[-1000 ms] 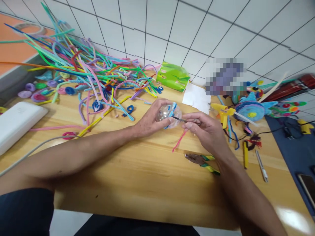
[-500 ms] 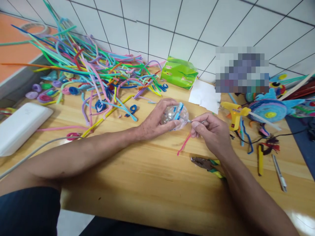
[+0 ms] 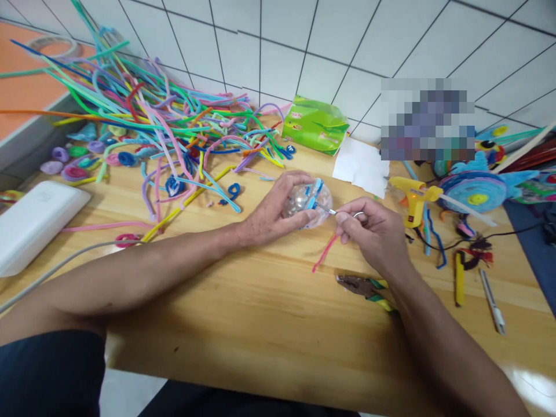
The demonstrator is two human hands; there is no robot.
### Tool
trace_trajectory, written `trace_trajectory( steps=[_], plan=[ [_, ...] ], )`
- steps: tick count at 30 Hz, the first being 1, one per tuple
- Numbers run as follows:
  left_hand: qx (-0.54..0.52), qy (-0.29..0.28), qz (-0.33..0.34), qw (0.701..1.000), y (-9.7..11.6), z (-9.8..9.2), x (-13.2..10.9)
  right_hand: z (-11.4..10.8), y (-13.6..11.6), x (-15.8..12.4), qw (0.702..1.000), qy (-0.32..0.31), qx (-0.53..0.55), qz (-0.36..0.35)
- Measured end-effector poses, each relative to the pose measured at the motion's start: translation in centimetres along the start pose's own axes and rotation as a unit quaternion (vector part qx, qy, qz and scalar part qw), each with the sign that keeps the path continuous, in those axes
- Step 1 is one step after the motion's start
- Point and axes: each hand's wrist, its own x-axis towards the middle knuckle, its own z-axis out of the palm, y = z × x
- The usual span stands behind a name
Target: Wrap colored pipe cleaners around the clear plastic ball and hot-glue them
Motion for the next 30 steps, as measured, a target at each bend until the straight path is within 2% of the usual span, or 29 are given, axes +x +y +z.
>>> trace_trajectory(
  steps=[10, 19, 30],
  plan=[
    [0.014, -0.004, -0.011, 1.0, 0.55, -0.26, 0.24, 0.46, -0.23, -0.13, 1.0, 0.024, 0.013, -0.01],
    [-0.009, 0.003, 0.007, 1.0, -0.05, 0.03, 0.14, 0.58, 0.27, -0.11, 1.0, 0.013, -0.004, -0.004],
    [-0.01, 0.003, -0.016, 1.0, 0.23, -0.17, 0.25, 0.94, 0.6, -0.09, 1.0, 0.021, -0.004, 0.003]
  ],
)
